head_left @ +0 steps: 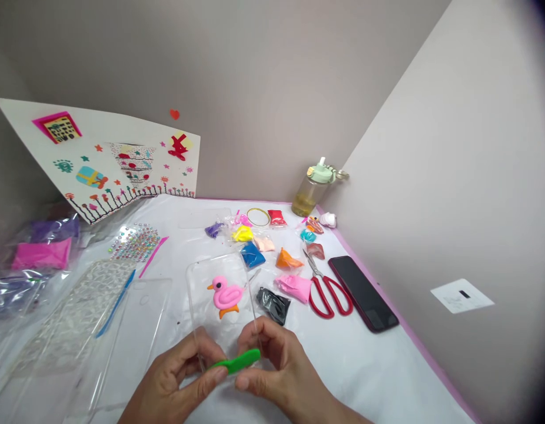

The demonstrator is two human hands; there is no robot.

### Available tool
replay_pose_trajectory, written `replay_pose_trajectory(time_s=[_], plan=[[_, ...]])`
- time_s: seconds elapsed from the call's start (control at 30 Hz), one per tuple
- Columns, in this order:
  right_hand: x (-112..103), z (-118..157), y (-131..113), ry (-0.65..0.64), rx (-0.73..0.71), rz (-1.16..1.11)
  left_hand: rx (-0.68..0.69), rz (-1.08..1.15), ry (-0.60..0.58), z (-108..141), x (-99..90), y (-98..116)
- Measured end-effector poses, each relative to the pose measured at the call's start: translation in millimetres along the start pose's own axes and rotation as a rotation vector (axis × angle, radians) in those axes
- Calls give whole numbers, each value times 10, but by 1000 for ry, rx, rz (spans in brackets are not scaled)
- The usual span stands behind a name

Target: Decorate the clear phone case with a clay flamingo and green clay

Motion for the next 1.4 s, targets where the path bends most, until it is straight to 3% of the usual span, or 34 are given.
replay_pose_trajectory(time_s=[0.17,0.43,0.67,0.83,1.0,1.2,1.4], plan=[[48,-6,56,31,22,-5,-1,-63,-50,75,86,35],[-32,3,70,95,21,1,-46,42,-167,38,133,-55],[-26,4,54,91,50,33,-61,59,-143,26,116,-106],[-45,34,21,13,42,46,-56,73,-128,30,84,-100],[-83,71,-9,20,17,143,-28,40,-163,14,78,-85],[-130,63,-71,14,21,154,-24,21,-76,-9,34,-73],[-167,62,-93,-8,22,185,-10,-9,-65,-9,24,-82]])
Point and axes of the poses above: each hand's wrist, its own z-axis away from the middle knuckle, its own x-axis out of the palm, y = z × x, the point moved 5 cm from there along -z, towards the middle knuckle, and after that the axes turned 2 degrees about -x, right-handed, at the moved point
